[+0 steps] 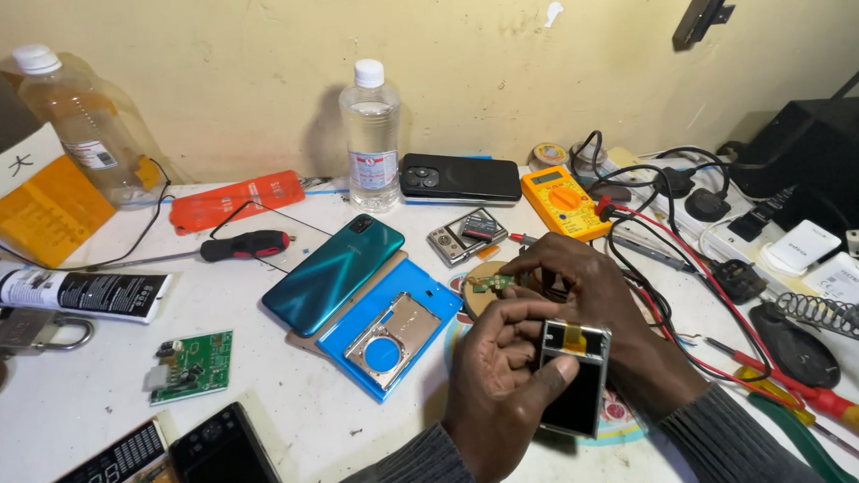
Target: Reassembling the internal components of a small digital camera, including the lens assembly and circuit board.
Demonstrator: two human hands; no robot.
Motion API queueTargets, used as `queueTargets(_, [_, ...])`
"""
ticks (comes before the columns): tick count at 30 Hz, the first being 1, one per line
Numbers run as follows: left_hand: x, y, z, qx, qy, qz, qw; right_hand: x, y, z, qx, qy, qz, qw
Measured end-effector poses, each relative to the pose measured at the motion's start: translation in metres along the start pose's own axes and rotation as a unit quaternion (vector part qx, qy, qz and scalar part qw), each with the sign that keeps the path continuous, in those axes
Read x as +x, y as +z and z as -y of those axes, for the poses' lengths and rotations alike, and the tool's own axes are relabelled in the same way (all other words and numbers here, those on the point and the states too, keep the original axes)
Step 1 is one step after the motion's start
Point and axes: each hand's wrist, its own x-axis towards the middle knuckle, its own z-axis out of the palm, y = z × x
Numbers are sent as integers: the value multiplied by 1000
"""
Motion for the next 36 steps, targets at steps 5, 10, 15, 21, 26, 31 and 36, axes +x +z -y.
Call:
queueTargets(5, [0, 2, 5, 13, 39, -52, 998, -4, -8, 13, 29, -14, 4, 999])
queueTargets(10, [0, 2, 4, 47, 53, -84, 994, -15, -21, 34, 67, 155, -77, 983])
queueTargets(15, [3, 1, 9, 63, 18, -101, 993, -41, -34, 37, 306, 230, -107, 917])
queueTargets(21, [3, 0, 8, 80, 93, -79, 989, -50, -35, 39, 305, 268, -93, 909])
queueTargets(26, [5, 0, 4, 47, 19, -81, 995, -51, -33, 49, 354, 301, -151, 873])
queueTargets(31, [6, 1, 5, 69, 22, -43, 996, -51, -30, 50, 394, 299, -213, 843])
queueTargets(36, [10, -3, 13, 29, 62, -56, 996, -51, -30, 49, 453, 321, -254, 792])
